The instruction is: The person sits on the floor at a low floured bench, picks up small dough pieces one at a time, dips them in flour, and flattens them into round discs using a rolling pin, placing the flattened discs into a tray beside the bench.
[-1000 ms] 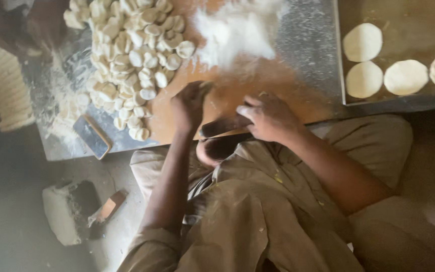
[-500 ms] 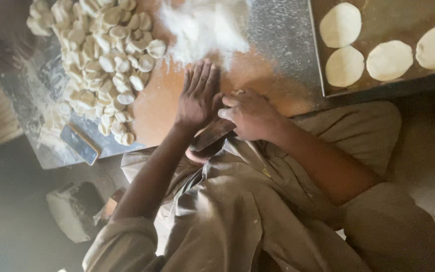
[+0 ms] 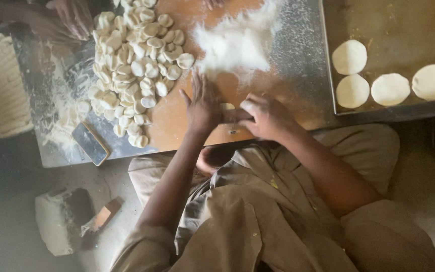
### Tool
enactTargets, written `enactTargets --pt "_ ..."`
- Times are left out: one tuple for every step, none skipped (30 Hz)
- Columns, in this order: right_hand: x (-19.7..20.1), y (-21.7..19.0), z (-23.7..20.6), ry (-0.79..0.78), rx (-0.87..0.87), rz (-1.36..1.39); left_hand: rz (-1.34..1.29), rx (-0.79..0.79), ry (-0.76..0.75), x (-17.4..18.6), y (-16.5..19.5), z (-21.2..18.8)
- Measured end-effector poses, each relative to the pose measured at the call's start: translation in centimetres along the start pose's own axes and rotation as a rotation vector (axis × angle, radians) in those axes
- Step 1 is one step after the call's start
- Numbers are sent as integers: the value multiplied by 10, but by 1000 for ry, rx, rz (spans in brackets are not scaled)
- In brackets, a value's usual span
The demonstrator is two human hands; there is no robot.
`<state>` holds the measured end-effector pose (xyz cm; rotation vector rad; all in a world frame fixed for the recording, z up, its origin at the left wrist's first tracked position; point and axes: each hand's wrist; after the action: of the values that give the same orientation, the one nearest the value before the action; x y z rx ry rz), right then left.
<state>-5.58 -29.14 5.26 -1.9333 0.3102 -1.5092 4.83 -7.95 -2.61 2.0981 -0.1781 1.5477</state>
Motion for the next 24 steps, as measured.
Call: enactTargets --pt "2 4 7 -69 -84 21 11 66 11 4 2 22" --pt "1 6 14 -146 -171 51 26 137 10 6 3 38" --pt "2 10 16 -6 -77 -21 64 116 150 6 5 52" --pt "3 15 18 136 12 -93 102 89 288 8 10 61" --pt "1 16 18 279 101 -162 118 71 347 6 12 62" --pt "0 17 16 139 28 -130 133 47 408 5 16 57" --pt "-2 17 13 1 -42 -99 150 21 472 5 21 49" --pt "-3 16 11 -133 -105 -69 138 -5 492 5 25 35" --pt "-5 13 9 -184 -120 -68 128 -33 519 7 28 17" --pt "-6 9 4 -231 -136 -68 81 52 411 10 34 1" --pt "-7 5 0 -277 -150 -69 36 135 304 13 39 -13" --pt "-7 2 -3 -182 -80 -115 30 101 288 14 44 -26" --pt "-7 0 -6 -89 -11 -159 25 67 270 14 48 -37" --pt "-8 -2 -9 -1 54 -196 19 36 242 15 50 -43" --pt "-9 -3 -12 -44 38 -192 -8 19 218 14 51 -45" --pt "-10 -2 -16 -101 25 -184 -43 14 186 13 50 -47" --pt "-10 -2 -19 -155 17 -185 -80 9 166 11 47 -47" --pt "-11 -1 -19 -167 25 -150 -88 17 191 10 42 -46" --pt "-12 -1 -21 -173 28 -121 -97 15 221 10 36 -46" --pt "-12 -1 -22 -182 31 -85 -106 17 245 10 30 -48" --pt "-13 -3 -22 -191 17 -67 -106 29 259 12 23 -50" --pt "-13 -4 -21 -194 0 -50 -104 33 275 15 16 -54" --pt "-13 -7 -20 -193 -18 -30 -100 34 289 19 10 -56" --pt "-14 -11 -18 -136 -10 -24 -107 58 265 23 6 -56"
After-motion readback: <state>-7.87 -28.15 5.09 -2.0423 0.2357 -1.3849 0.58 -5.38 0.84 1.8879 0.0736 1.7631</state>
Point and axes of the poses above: each hand's wrist, its own z-axis towards the middle knuckle, its own x-axis out of the back of the hand, y = z × x, and after that the axes turned 13 degrees about -y, right-handed
